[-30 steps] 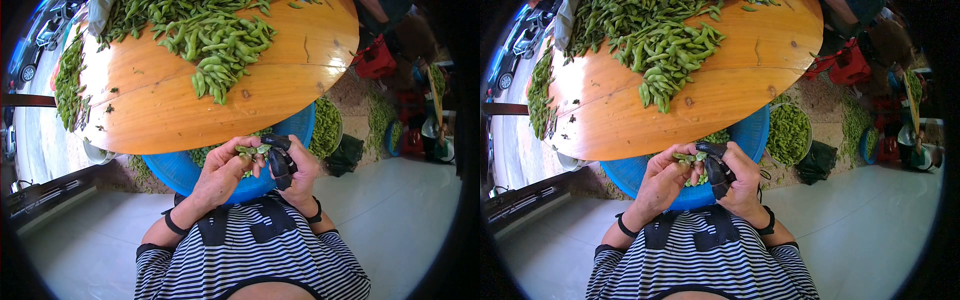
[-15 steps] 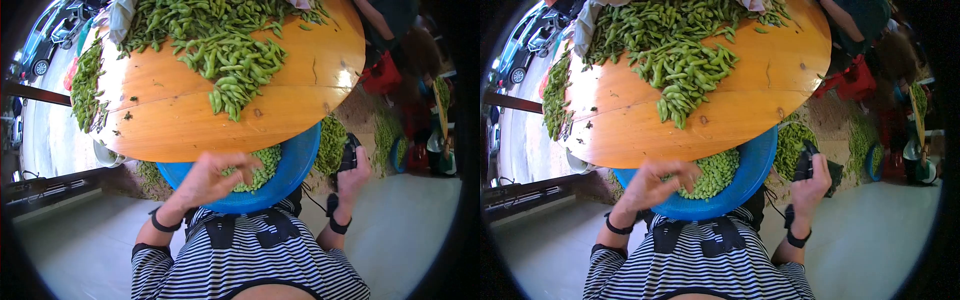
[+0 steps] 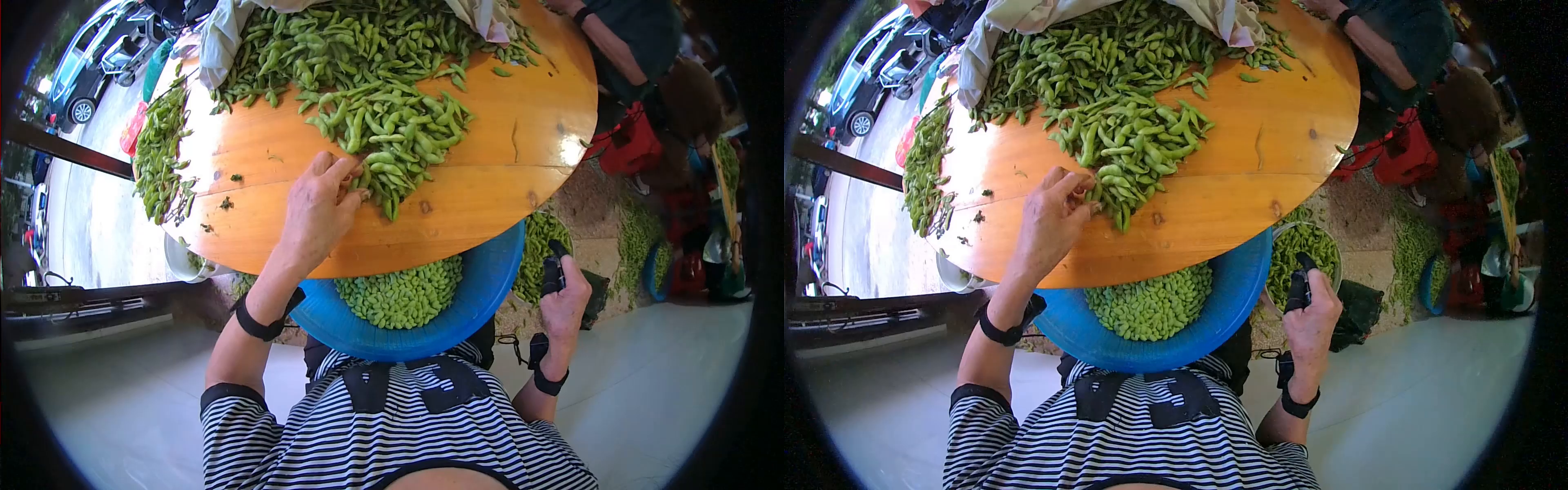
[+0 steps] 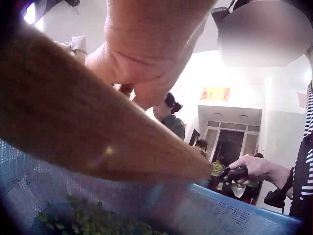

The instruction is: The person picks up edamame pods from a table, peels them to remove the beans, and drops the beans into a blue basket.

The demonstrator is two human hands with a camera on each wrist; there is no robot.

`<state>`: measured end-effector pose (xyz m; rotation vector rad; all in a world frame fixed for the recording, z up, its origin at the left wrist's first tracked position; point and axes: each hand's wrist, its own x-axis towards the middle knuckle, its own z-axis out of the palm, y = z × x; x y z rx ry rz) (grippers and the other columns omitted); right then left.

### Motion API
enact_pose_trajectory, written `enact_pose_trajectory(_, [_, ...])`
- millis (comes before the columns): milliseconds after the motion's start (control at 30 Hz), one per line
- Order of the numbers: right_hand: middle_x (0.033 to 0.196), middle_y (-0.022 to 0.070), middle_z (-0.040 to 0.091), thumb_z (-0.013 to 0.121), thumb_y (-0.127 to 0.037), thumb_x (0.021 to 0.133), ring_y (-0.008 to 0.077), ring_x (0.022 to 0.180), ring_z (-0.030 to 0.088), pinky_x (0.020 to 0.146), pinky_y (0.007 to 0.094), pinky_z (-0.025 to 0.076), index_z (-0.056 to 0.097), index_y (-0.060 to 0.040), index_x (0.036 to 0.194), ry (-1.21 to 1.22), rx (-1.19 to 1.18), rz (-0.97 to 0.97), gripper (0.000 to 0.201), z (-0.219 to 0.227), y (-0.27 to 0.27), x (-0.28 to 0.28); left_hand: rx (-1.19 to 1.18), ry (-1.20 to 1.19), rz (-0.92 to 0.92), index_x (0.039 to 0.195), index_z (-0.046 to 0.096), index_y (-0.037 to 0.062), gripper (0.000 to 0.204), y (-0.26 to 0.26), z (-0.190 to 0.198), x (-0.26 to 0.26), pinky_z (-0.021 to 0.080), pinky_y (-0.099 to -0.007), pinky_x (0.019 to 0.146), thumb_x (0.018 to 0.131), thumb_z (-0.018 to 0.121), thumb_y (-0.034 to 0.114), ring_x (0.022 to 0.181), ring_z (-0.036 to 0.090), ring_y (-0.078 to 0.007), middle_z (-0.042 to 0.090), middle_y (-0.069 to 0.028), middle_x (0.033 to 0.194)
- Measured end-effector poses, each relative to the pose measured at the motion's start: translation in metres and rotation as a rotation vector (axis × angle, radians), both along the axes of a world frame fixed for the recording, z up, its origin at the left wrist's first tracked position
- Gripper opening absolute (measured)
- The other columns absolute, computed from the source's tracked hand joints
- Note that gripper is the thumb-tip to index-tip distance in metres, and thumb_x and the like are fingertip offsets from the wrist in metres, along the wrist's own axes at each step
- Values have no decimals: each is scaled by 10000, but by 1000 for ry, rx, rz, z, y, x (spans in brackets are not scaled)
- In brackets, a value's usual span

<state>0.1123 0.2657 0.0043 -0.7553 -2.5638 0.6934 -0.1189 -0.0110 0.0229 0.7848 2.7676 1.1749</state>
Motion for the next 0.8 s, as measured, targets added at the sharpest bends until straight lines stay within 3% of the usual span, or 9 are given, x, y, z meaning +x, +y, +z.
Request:
enact_pose_trajectory(33, [755, 176, 552, 573, 71, 817, 206, 639, 505, 628, 309, 455, 590, 25, 976, 47, 13, 32, 166, 1, -1, -1, -22, 11, -1, 964, 631, -25, 213, -1, 0, 1, 478, -329, 676, 772, 712, 15, 751, 576, -214, 577, -110, 907])
enact_pose_trajectory(267, [724, 119, 516, 585, 59, 818, 123, 646, 450, 601, 277, 423, 594, 29, 942, 71, -56, 75, 127, 13, -19, -10, 54, -2, 59, 904, 629, -25, 163, -18, -2, 4, 474, -333, 712, 751, 683, -28, 813, 580, -224, 590, -89, 952])
enact_pose_trajectory(333, [733, 74, 567, 571, 62, 814, 101, 655, 489, 606, 257, 424, 633, 20, 1010, 70, -188, 189, 209, 15, -26, -15, 80, 333, 15, 886, 642, 0, 144, -22, -1, 2, 464, -324, 700, 754, 684, -38, 836, 579, -198, 626, -66, 935])
enact_pose_trajectory(467, [783, 26, 608, 571, 61, 804, 72, 676, 530, 609, 237, 430, 658, -9, 1122, 180, -377, 323, 337, 20, -58, -38, 100, 208, 31, 897, 655, 24, 131, -21, 18, 22, 454, -285, 633, 787, 702, -29, 761, 574, -125, 651, -31, 880])
enact_pose_trajectory(533, [832, 22, 626, 591, 40, 792, 73, 685, 560, 620, 228, 439, 650, -29, 1200, 85, -522, 442, 418, 38, -76, -49, 630, -531, -17, 937, 657, 25, 124, -16, 20, 43, 418, -230, 532, 831, 709, -12, 640, 532, -56, 641, -4, 811])
enact_pose_trajectory(567, [832, 22, 626, 591, 40, 792, 73, 685, 560, 620, 228, 439, 650, -29, 1200, 78, -519, 434, 418, 41, -83, -53, 633, -541, -20, 937, 657, 25, 124, -13, 21, 53, 418, -230, 532, 831, 709, -12, 640, 532, -56, 641, -4, 811])
enact_pose_trajectory(633, [864, 21, 624, 621, 6, 770, 75, 683, 557, 627, 217, 428, 651, -28, 1200, 94, -640, 514, 432, 46, -94, -59, 641, -847, -94, 964, 645, 2, 83, -7, 20, 71, 415, -194, 567, 890, 681, 15, 665, 516, -13, 630, 24, 853])
enact_pose_trajectory(667, [814, 105, 545, 633, 5, 826, 188, 710, 554, 638, 273, 433, 636, 19, 1134, 85, -676, 536, 309, 54, -98, -62, 645, -857, -94, 964, 645, 2, 83, -3, 17, 78, 415, -194, 567, 890, 681, 15, 665, 516, -13, 630, 24, 853])
enact_pose_trajectory(800, [760, 106, 480, 639, 20, 812, 222, 659, 500, 602, 298, 403, 614, 42, 1029, 117, -633, 631, 219, 43, -97, -63, 639, -954, -65, 976, 635, -8, 94, 6, 7, 94, 348, -177, 475, 898, 673, 25, 579, 489, -2, 598, 36, 749])
